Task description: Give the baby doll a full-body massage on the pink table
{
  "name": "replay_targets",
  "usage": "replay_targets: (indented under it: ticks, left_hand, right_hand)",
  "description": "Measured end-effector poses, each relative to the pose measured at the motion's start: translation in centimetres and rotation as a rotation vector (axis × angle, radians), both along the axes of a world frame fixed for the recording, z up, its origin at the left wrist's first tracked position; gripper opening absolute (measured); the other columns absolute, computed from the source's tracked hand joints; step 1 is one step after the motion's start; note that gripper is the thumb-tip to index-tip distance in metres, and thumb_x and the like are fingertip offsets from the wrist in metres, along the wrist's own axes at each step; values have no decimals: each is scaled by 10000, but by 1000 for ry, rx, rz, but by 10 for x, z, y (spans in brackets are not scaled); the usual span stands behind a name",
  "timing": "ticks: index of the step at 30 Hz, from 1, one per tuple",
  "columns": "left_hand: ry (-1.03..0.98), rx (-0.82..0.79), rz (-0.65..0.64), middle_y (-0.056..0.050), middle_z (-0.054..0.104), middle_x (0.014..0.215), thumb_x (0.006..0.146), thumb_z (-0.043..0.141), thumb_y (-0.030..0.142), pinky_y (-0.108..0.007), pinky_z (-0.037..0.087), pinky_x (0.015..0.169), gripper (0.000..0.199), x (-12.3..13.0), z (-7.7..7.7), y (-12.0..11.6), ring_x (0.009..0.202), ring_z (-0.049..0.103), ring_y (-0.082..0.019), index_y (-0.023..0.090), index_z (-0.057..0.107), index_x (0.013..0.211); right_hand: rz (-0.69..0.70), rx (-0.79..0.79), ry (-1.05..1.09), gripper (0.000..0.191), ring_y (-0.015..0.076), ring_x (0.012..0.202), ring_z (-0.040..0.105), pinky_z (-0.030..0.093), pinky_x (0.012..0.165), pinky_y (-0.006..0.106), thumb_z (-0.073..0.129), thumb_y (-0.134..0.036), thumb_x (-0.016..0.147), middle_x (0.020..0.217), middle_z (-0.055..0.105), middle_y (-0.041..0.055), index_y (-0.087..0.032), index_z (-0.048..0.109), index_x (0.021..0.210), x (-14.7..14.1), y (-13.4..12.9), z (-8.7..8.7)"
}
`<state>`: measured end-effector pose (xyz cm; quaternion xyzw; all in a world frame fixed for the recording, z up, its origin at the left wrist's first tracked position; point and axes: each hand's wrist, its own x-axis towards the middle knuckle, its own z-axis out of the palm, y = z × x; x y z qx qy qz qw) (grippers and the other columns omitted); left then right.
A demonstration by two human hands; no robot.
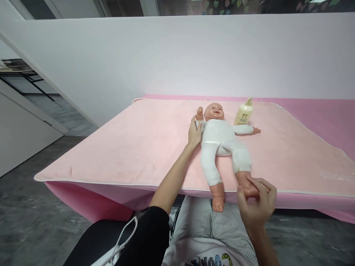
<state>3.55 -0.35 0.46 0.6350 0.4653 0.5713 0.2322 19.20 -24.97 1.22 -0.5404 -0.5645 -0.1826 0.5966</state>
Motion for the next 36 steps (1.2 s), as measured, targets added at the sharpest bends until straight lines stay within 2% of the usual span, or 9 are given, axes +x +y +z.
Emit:
replay_targets:
  ticks: [3,6,10,13,16,23,26,32,36]
  left_hand:
    - [-103,30,9,-81,398,1456,903,385,503,-357,334,1071,576,1,0,1,1323,395,-215,230,315,1405]
    - [-38,79,-25,-88,429,1430,909,371,498,-361,338,1066,588,2,4,-3,1309,406,-223,226,305,1426]
    - [312,104,-116,-114,552,1268,925,366,405,-373,389,1002,501,4,11,-10,1160,515,-230,212,402,1387]
    - [516,104,-112,-102,565,1229,925,376,336,-367,411,963,463,4,14,-13,1107,533,-223,240,419,1376]
    - [527,54,-55,-111,565,1231,929,368,316,-365,419,951,475,4,13,-12,1116,532,-228,226,388,1394]
    - [76,-70,56,-115,459,1410,923,381,379,-397,376,1035,548,-2,4,-2,1274,453,-238,190,300,1431]
    - [-93,-100,15,-68,432,1440,899,441,410,-374,381,1043,561,-2,0,4,1289,448,-219,225,336,1418]
    - [-99,-88,-297,-81,557,1327,804,610,361,-358,418,1012,522,2,4,4,1214,519,-226,194,529,1292]
    - [129,-43,-246,-56,618,1216,796,610,249,-364,403,1024,408,2,7,-2,1152,545,-205,235,606,1204]
  right_hand:
    - [-11,125,-45,267,192,785,545,484,620,328,637,-121,671,910,497,61,-176,588,928,-1,5,11]
    - [78,142,-81,236,182,799,549,496,673,336,590,-129,663,930,475,58,-182,572,893,3,57,30]
    - [229,-140,-25,171,190,825,542,497,751,356,539,-198,645,885,479,38,-196,564,815,5,142,38]
    - [218,-244,70,169,200,855,536,496,775,359,534,-223,634,880,470,40,-196,554,800,0,170,35]
    - [186,-178,0,193,202,873,549,504,751,345,539,-208,661,910,478,54,-199,575,851,-7,149,33]
    - [-62,204,-274,301,156,696,570,491,546,270,639,-83,614,878,512,54,-202,579,884,-11,24,13]
    - [-46,259,-234,279,143,663,551,473,525,267,625,-68,612,853,495,43,-199,578,855,-6,17,17]
    - [85,-22,-20,160,205,797,542,488,716,371,534,-217,655,851,470,50,-192,570,809,8,122,46]
    - [163,-237,50,147,214,824,529,473,797,402,533,-269,635,863,475,50,-194,557,759,13,179,46]
